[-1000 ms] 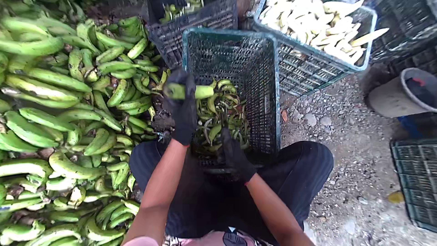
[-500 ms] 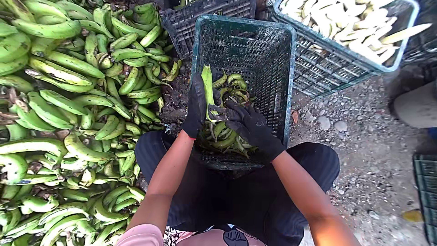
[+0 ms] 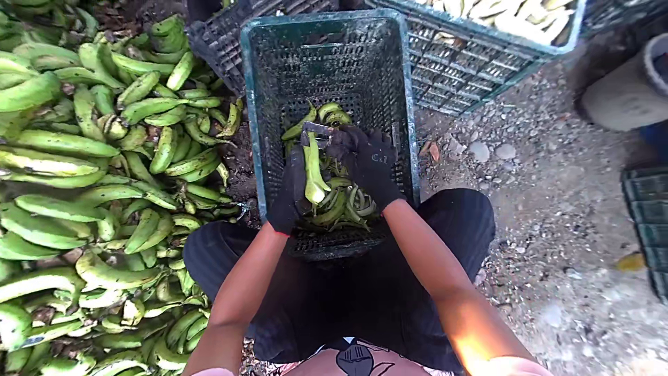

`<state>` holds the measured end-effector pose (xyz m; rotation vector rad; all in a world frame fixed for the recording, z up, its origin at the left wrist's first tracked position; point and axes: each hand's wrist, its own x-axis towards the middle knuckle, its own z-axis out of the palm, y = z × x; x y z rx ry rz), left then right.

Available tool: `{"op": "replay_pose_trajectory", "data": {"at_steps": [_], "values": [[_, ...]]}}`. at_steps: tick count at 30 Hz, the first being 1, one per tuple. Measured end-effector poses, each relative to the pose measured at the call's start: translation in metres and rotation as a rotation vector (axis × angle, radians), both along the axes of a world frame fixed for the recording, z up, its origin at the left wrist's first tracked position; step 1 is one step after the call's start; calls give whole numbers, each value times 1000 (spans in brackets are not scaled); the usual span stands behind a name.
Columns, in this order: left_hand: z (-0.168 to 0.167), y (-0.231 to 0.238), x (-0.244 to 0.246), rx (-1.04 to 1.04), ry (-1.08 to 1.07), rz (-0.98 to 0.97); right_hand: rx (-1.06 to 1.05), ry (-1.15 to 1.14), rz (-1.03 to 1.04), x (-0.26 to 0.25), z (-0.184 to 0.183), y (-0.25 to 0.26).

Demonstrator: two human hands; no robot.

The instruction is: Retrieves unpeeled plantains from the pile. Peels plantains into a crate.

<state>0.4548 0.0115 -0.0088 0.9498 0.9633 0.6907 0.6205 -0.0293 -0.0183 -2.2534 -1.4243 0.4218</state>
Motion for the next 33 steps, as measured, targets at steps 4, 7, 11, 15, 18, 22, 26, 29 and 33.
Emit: {"op": "replay_pose_trajectory", "data": {"at_steps": [4,7,11,15,18,22,26,29,33], "values": [[10,-9,-6,-108,91,-59,11,128,-35,19,-2,3],[2,-8,-22,-41,161,-93,178,317,-26,52,-8,5],[-4,11,-28,154,85,-3,313,456,175,43,-13,2],[-1,11,-12,503,152,271,211,327,259,0,-30,-5],[4,19,-2,609,60,507,90,217,263,-25,-26,-12],[-1,38,-12,705,99,773,17,91,257,-36,-13,-21],[-8,48,-17,776,68,799,0,103,238,-40,-8,-22],[-12,35,-13,670,-54,452,-44,126,155,-36,-1,-17],[-6,11,-6,208,81,-93,-46,134,38,-13,-3,-4]]}}
